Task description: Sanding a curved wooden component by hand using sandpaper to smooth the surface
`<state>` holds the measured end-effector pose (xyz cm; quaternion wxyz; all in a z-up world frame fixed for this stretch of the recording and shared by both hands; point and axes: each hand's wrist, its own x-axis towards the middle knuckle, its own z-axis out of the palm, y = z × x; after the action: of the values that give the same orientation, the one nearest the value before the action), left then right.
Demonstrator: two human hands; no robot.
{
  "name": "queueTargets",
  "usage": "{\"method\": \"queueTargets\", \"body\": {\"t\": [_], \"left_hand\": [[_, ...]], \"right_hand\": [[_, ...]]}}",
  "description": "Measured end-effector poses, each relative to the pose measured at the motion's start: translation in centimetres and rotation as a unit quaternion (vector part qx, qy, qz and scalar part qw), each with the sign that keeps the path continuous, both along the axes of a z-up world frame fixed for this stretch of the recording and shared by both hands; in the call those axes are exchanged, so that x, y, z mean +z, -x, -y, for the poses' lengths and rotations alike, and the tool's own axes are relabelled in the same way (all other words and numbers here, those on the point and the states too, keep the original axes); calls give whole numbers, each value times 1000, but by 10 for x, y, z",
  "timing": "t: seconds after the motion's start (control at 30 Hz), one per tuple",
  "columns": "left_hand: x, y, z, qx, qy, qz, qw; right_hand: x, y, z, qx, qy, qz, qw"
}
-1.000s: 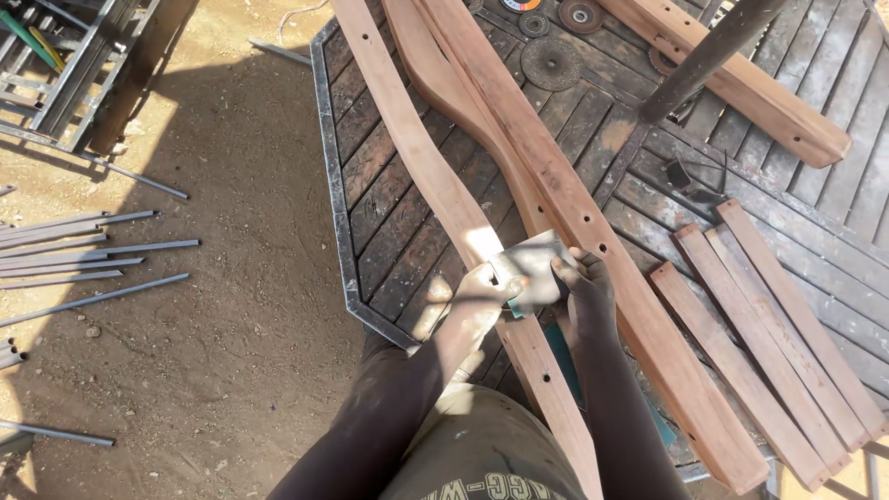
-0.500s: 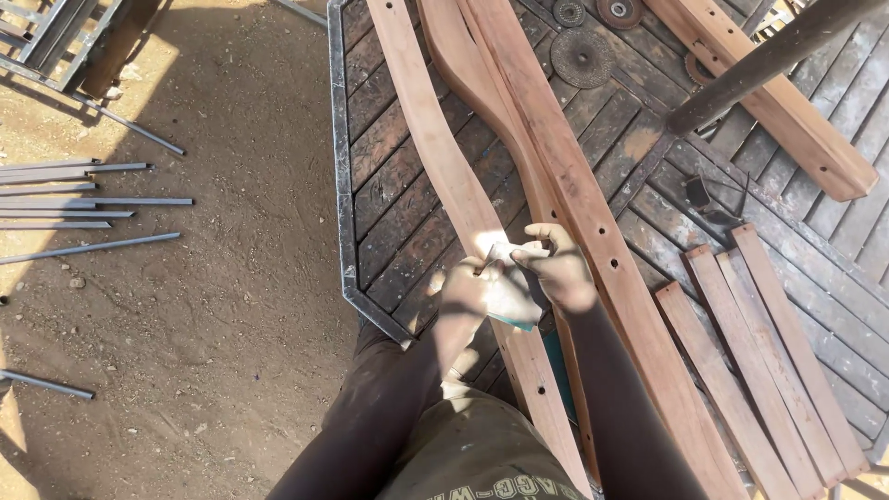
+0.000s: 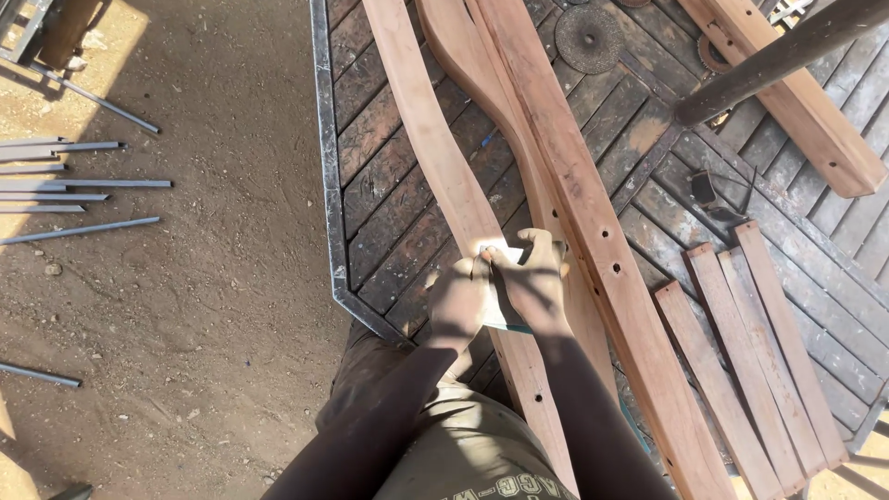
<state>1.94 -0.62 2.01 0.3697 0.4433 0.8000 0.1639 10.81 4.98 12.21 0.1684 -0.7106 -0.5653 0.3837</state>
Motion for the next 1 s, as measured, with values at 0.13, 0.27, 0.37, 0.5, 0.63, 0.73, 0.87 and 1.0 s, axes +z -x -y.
{"method": "queueTargets", "body": {"t": [0.13,0.27,0.37,0.5,0.63,0.73,0.87,1.0], "left_hand": [[-62,-8,14,-28,-73,-3,997],[18,8,3,209,18,202,957],[27,15,-12,253,29,235,938],[30,27,-32,308,14,303,902],[33,14,2,324,-69,326,886],[44,15,-7,314,-93,307,894],[68,26,-30,326,-78,353,873],[27,4,2,335,-36,211,918]], "right_hand": [[-27,-2,-12,43,-6,28,999],[-33,-6,-9,45,-13,18,999],[-17,6,-17,23,-2,15,1000],[-25,30,-40,1,36,67,997],[-22,22,-21,25,39,80,996],[-24,18,-38,55,61,63,995],[13,36,-44,39,53,66,996],[-33,0,-32,75,22,-22,997]]}}
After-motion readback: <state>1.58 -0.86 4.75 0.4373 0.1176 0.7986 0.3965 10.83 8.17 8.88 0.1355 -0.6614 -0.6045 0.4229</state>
